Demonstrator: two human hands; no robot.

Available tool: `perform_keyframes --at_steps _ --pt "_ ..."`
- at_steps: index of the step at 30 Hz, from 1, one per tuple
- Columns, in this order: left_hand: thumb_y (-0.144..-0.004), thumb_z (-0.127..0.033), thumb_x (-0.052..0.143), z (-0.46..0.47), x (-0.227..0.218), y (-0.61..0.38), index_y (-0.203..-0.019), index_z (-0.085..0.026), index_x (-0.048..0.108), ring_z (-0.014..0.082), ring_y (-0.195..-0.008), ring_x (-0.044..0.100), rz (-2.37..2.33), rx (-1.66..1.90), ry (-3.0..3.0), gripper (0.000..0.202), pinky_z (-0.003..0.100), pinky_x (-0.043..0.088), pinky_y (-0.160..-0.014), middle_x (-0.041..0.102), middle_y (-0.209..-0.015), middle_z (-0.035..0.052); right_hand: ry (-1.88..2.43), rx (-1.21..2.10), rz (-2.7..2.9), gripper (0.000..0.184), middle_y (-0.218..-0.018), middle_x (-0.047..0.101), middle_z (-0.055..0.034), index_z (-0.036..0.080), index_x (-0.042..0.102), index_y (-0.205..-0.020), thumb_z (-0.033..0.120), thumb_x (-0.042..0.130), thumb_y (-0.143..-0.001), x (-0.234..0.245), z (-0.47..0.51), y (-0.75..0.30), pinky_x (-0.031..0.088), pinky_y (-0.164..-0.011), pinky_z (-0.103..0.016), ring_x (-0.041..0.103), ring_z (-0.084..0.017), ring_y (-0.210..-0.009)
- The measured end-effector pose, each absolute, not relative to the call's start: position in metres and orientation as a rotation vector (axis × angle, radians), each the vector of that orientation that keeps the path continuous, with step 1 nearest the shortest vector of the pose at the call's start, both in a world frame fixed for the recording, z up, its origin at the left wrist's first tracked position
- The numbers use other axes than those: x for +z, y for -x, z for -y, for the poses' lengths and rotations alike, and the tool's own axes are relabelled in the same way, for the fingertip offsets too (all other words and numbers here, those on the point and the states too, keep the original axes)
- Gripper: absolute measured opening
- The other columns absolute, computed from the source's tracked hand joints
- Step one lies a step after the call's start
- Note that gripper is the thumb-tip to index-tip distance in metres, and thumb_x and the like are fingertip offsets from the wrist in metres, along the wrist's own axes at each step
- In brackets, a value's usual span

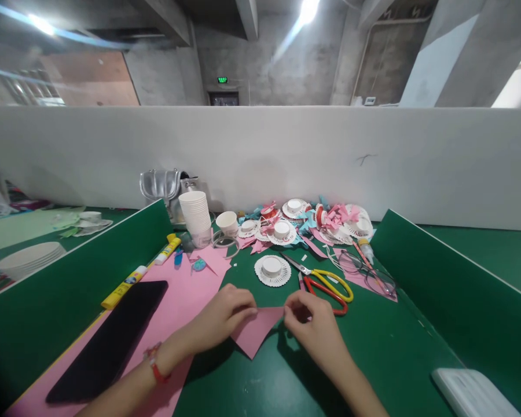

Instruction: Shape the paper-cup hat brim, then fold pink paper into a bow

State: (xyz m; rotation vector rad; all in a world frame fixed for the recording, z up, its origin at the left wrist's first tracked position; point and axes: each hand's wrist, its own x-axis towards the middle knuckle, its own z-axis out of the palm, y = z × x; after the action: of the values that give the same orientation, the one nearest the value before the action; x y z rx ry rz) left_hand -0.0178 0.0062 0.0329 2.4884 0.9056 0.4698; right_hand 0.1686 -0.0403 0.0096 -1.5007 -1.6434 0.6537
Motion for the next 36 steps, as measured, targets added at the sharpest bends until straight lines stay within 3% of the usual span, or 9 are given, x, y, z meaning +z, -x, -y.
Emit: perform_keyframes --at_steps 7,13,17,22,27,32,36 --pt "-0.078 -0.02 0.043 -0.014 0.033 0.025 -0.063 -0.014 0.054 0.0102 -0.059 0.044 -0.96 0.531 -2.1 0.02 0.02 0.033 -0.054 0.051 -0.06 -0.0024 1.56 0.661 1.419 0.017 -0.052 0.05 0.0012 0.018 0.051 -0.061 0.034 0.05 -0.068 0.008 0.038 -0.174 0.04 -0.048 -0.024 0.048 -0.013 -0.049" --pt "-0.079 -0.019 0.039 -0.01 0.028 0.013 -0.074 -0.014 0.057 0.0132 -0.069 0.05 -1.015 0.738 -1.86 0.019 0.023 0.04 -0.063 0.056 -0.072 0.001 1.411 1.167 1.381 0.034 -0.064 0.058 -0.0022 0.016 0.057 -0.073 0.048 0.049 -0.071 0.002 0.04 -0.16 0.041 -0.045 -0.023 0.051 -0.011 -0.048" --pt "-0.077 -0.014 0.04 -0.009 0.018 0.007 -0.088 -0.013 0.056 0.0147 -0.076 0.053 -1.035 0.805 -1.72 0.019 0.027 0.042 -0.07 0.058 -0.082 0.0033 1.348 1.358 1.294 0.028 -0.049 0.052 0.0036 0.016 0.054 -0.063 0.044 0.056 -0.067 -0.002 0.043 -0.152 0.039 -0.042 -0.02 0.05 -0.01 -0.044" --pt "-0.072 -0.016 0.05 0.001 0.015 0.003 -0.111 -0.016 0.046 0.019 -0.098 0.048 -1.007 0.744 -1.754 0.04 0.034 0.036 -0.087 0.053 -0.108 0.0067 1.365 1.295 1.261 0.027 -0.043 0.048 0.0054 0.016 0.052 -0.056 0.04 0.059 -0.065 -0.002 0.042 -0.153 0.036 -0.041 -0.02 0.044 -0.008 -0.039" --pt "-0.05 -0.02 0.073 0.011 0.016 -0.001 -0.128 -0.019 0.025 0.027 -0.117 0.031 -0.921 0.684 -1.818 0.092 0.04 0.026 -0.097 0.033 -0.13 0.0107 1.358 1.182 1.343 0.025 -0.045 0.048 0.0052 0.016 0.05 -0.055 0.037 0.06 -0.065 -0.001 0.042 -0.154 0.033 -0.041 -0.02 0.042 -0.008 -0.04" --pt "-0.056 -0.018 0.07 0.013 0.021 0.0 -0.13 -0.022 0.022 0.0234 -0.118 0.032 -0.809 0.708 -1.78 0.088 0.037 0.024 -0.098 0.033 -0.131 0.0075 1.342 1.135 1.386 0.027 -0.047 0.049 0.0044 0.017 0.046 -0.052 0.035 0.062 -0.063 0.004 0.046 -0.149 0.032 -0.043 -0.02 0.043 -0.009 -0.044" --pt "-0.055 -0.022 0.072 0.013 0.028 0.003 -0.129 -0.02 0.024 0.0238 -0.111 0.04 -0.774 0.627 -1.625 0.088 0.036 0.033 -0.092 0.042 -0.124 0.0088 1.335 1.101 1.376 0.032 -0.043 0.044 0.006 0.018 0.042 -0.05 0.04 0.057 -0.068 0.005 0.046 -0.15 0.03 -0.042 -0.02 0.04 -0.008 -0.041"
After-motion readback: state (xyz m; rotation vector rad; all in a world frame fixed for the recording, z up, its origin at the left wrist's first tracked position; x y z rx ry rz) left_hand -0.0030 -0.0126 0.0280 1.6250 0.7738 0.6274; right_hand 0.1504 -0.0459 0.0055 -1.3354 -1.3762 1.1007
